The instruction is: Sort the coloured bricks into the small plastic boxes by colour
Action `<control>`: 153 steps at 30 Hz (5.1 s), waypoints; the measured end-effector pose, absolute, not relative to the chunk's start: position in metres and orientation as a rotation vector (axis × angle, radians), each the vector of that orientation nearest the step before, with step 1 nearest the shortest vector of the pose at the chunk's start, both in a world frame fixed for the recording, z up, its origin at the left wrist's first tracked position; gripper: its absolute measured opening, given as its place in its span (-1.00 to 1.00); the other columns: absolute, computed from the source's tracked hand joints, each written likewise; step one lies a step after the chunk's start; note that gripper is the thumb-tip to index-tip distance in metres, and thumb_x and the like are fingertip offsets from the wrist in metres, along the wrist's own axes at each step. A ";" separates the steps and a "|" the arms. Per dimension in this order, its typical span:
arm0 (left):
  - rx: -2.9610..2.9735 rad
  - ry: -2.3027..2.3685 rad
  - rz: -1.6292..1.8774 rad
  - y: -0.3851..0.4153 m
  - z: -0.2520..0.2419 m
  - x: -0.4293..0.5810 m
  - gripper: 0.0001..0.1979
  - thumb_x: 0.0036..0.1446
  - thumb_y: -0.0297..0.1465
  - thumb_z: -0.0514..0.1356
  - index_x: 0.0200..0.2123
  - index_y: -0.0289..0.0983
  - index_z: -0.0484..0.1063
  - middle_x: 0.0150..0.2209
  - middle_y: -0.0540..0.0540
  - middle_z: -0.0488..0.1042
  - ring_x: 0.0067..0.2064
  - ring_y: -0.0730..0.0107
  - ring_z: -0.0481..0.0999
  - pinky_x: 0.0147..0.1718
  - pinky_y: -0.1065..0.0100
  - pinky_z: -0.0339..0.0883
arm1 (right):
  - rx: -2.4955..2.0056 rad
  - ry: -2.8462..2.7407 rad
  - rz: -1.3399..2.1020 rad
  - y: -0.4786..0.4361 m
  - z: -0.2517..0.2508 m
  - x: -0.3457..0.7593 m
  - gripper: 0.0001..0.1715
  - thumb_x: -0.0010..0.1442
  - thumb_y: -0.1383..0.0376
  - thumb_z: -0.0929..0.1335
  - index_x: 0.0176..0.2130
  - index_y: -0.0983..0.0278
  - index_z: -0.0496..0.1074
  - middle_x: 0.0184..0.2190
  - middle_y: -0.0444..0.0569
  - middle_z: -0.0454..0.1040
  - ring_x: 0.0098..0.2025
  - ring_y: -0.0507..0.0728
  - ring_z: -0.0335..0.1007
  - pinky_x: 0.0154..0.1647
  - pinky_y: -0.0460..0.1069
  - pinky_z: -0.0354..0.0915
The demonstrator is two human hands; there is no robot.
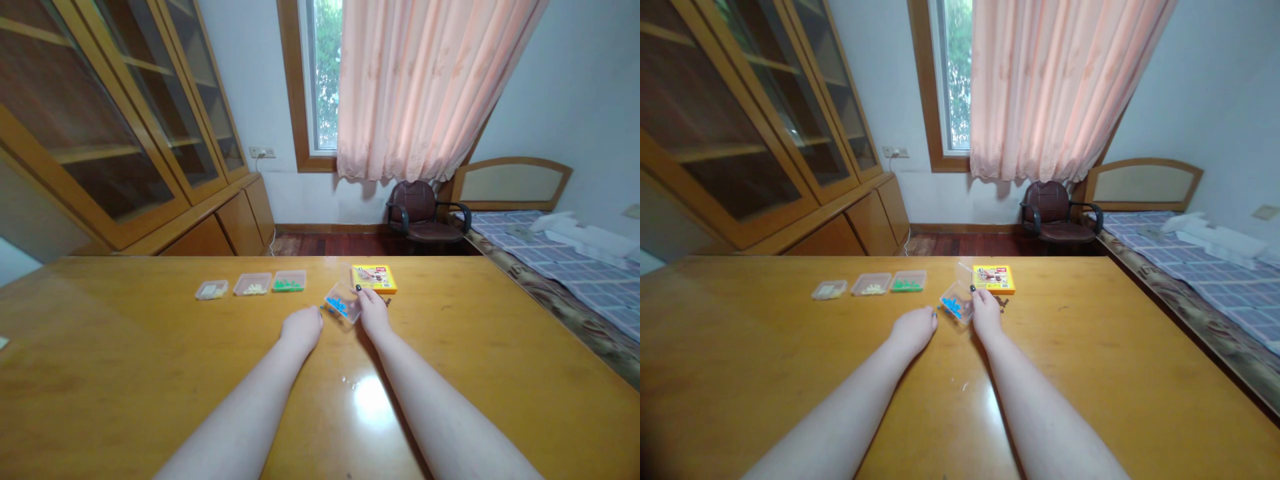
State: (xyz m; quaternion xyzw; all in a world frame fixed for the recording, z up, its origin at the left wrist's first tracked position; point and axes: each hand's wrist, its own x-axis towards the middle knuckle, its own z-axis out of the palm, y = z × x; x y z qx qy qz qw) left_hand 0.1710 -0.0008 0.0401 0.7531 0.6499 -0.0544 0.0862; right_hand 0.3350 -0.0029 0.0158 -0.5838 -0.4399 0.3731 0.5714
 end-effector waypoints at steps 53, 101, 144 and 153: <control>2.230 1.867 0.134 -0.024 0.058 0.167 -0.47 0.08 -0.32 0.01 0.11 -0.45 0.16 0.15 -0.39 0.15 0.16 0.02 0.15 0.09 0.06 0.06 | -1.224 -0.771 0.929 0.007 0.007 0.337 -0.67 0.02 0.09 0.26 -0.38 0.28 0.43 -0.58 -0.10 0.45 -0.47 0.09 0.34 -0.40 -0.05 0.18; 2.141 1.597 0.660 0.008 0.030 0.168 -0.83 0.07 -0.49 0.06 -0.33 -0.25 0.45 -0.29 -0.07 0.46 -0.21 0.36 0.41 -0.18 0.37 0.26 | -1.297 -0.795 0.902 0.001 0.018 0.336 -0.65 -0.01 0.06 0.26 -0.42 0.28 0.43 -0.66 -0.13 0.40 -0.51 0.09 0.29 -0.41 -0.04 0.15; 2.453 1.804 0.739 0.003 0.045 0.167 -0.75 0.20 -0.38 -0.12 -0.41 -0.26 0.30 -0.42 -0.10 0.40 -0.29 0.30 0.39 -0.29 0.34 0.15 | -1.346 -1.309 0.840 -0.004 0.012 0.330 -0.69 0.04 0.12 0.25 -0.52 0.28 0.40 -0.59 -0.14 0.38 -0.48 0.07 0.25 -0.42 -0.07 0.12; 2.213 1.842 0.764 0.010 0.033 0.168 -0.84 0.17 -0.36 -0.05 -0.28 -0.26 0.29 -0.31 -0.12 0.40 -0.26 0.27 0.38 -0.29 0.31 0.19 | -1.266 -0.747 0.860 0.004 0.011 0.340 -0.67 0.01 0.10 0.25 -0.41 0.30 0.42 -0.65 -0.14 0.39 -0.53 0.07 0.29 -0.42 -0.06 0.16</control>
